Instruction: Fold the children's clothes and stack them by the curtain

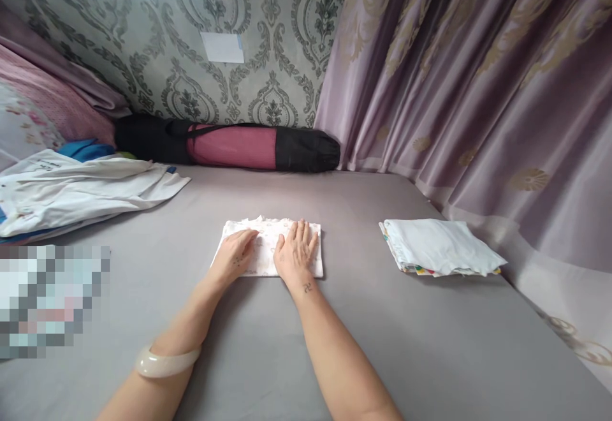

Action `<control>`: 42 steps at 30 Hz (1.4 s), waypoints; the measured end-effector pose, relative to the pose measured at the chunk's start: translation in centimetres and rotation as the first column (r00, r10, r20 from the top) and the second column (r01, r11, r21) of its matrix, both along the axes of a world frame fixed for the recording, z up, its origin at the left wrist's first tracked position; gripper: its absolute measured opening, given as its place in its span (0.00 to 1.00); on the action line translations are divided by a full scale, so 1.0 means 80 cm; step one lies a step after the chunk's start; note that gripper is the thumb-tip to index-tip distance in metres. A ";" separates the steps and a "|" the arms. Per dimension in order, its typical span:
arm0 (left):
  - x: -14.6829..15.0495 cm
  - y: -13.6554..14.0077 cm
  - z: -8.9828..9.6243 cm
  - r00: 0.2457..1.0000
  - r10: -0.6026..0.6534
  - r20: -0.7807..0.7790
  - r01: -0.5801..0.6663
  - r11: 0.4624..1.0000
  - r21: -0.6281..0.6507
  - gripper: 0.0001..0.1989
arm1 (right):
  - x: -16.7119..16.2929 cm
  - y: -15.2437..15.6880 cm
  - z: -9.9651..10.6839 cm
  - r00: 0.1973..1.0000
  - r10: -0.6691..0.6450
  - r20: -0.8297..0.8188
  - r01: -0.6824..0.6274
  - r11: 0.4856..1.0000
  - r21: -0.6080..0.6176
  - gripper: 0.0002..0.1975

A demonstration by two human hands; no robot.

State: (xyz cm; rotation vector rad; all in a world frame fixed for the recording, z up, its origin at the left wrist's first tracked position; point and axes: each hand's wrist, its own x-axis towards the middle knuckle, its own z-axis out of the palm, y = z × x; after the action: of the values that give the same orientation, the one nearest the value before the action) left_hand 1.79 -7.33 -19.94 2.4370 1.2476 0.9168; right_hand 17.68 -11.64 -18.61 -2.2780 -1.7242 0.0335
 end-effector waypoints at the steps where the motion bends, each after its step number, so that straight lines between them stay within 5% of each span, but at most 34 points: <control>1: 0.000 0.000 0.000 1.000 0.001 0.002 -0.001 1.000 -0.001 0.15 | 0.001 0.001 -0.002 1.000 -0.010 0.003 0.010 1.000 -0.008 0.30; 20: -0.005 0.005 -0.002 0.999 0.012 -0.045 -0.012 1.000 0.002 0.15 | 0.018 0.002 -0.001 0.998 -0.067 0.001 0.067 0.998 -0.010 0.31; 25: -0.004 0.007 -0.008 0.979 0.140 -0.144 -0.144 0.989 -0.018 0.13 | 0.023 0.004 -0.005 0.996 -0.089 0.013 0.090 0.995 -0.043 0.32; 32: 0.012 -0.001 -0.004 0.875 0.266 -0.404 -0.316 0.947 -0.062 0.24 | 0.023 0.006 -0.008 0.996 -0.093 0.001 0.093 0.992 -0.080 0.33; 42: 0.017 0.011 0.006 0.853 0.304 -0.425 -0.354 0.934 -0.041 0.23 | 0.029 0.011 -0.004 0.996 -0.083 -0.019 0.083 0.996 -0.038 0.29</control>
State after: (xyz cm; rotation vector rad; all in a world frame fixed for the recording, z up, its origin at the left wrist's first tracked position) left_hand 3.12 -6.41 -19.47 2.4394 1.8546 0.3791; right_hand 19.99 -10.75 -18.94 -2.3651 -1.6303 0.0718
